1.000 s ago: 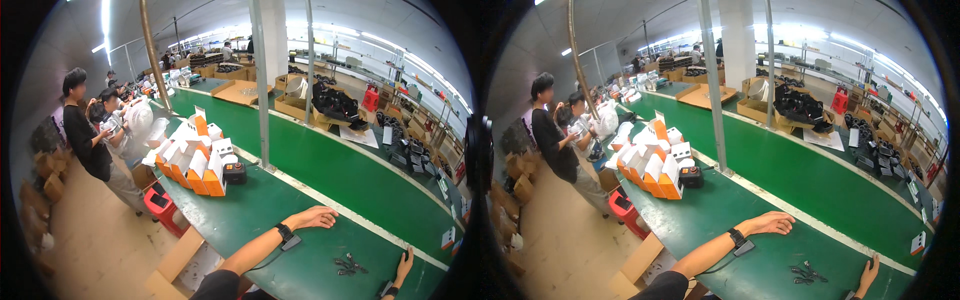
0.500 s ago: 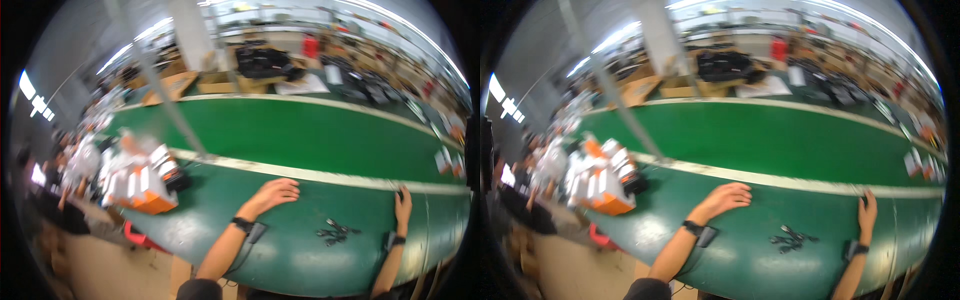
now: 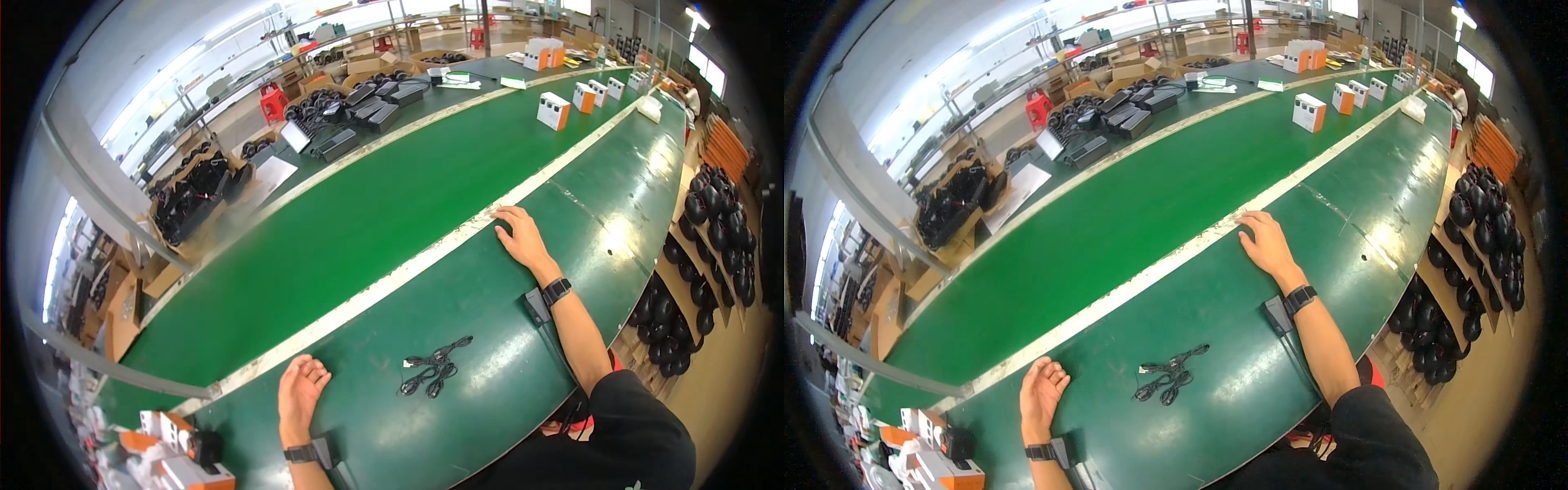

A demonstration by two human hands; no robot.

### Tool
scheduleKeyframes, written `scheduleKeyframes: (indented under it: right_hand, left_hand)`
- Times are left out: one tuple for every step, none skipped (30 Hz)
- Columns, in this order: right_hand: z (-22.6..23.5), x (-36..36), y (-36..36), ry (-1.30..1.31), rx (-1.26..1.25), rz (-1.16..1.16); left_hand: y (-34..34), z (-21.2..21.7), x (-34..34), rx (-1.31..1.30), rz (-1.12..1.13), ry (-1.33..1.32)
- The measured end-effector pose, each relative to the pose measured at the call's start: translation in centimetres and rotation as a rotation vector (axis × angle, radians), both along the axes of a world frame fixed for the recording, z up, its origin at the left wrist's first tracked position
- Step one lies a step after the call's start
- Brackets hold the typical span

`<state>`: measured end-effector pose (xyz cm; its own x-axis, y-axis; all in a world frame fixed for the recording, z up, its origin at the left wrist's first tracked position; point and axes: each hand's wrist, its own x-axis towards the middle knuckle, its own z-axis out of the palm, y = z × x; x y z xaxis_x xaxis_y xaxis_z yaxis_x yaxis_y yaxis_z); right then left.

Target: Packing electronic components and USB cables into small retail boxes on a factory assembly line.

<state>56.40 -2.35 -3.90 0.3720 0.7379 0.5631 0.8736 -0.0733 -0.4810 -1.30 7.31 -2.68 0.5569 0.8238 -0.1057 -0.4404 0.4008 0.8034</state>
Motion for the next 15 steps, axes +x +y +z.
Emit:
scheduleKeyframes:
  right_hand:
    - [0.1, -0.2, 0.0, 0.012, -0.015, 0.001]
    - [0.2, -0.5, 0.0, 0.012, -0.008, -0.003]
    - [0.2, -0.6, 0.0, 0.009, -0.009, -0.002]
    - [0.2, -0.6, 0.0, 0.004, -0.011, 0.000]
    - [0.2, -0.6, 0.1, 0.001, -0.014, -0.001]
    - [0.2, -0.4, 0.0, -0.003, -0.011, 0.005]
    - [0.1, -0.3, 0.1, 0.002, -0.005, 0.003]
    - [0.1, 0.0, 0.3, 0.007, 0.001, 0.002]
    - [0.1, -0.2, 0.5, 0.007, 0.007, 0.018]
    - [0.1, -0.4, 0.9, -0.011, 0.012, 0.013]
    - [0.1, -0.7, 1.3, -0.027, 0.019, 0.012]
    - [-0.2, -1.0, 1.9, -0.022, 0.039, 0.027]
    - [-0.4, -0.9, 2.3, -0.021, 0.063, 0.048]
    - [-0.7, -0.7, 2.2, -0.023, 0.080, 0.042]
    - [-0.7, -1.0, 2.3, -0.013, 0.046, 0.053]
  left_hand:
    - [0.0, -0.1, -0.2, 0.002, -0.003, -0.009]
    - [0.0, -0.1, -0.4, 0.009, -0.007, -0.008]
    - [0.0, -0.1, -0.4, -0.002, -0.004, -0.012]
    - [0.0, -0.2, -0.4, -0.014, 0.001, -0.017]
    - [0.3, -0.2, -0.3, -0.019, -0.004, -0.028]
    - [0.3, -0.2, -0.2, -0.016, 0.002, -0.033]
    - [0.4, 0.0, -0.1, -0.010, -0.002, -0.013]
    - [0.6, 0.1, 0.0, -0.003, -0.005, 0.006]
    - [0.6, 0.2, -0.1, 0.003, 0.011, 0.006]
    - [0.7, 0.3, -0.4, -0.004, 0.008, -0.001]
    - [0.9, 0.3, -0.8, -0.009, 0.009, -0.009]
    - [0.9, 0.5, -1.4, 0.010, 0.044, -0.003]
    - [0.9, 0.3, -1.6, -0.015, 0.030, -0.001]
    - [0.8, 0.2, -1.7, -0.037, 0.029, 0.001]
    - [0.4, 0.4, -1.9, -0.042, 0.013, 0.003]
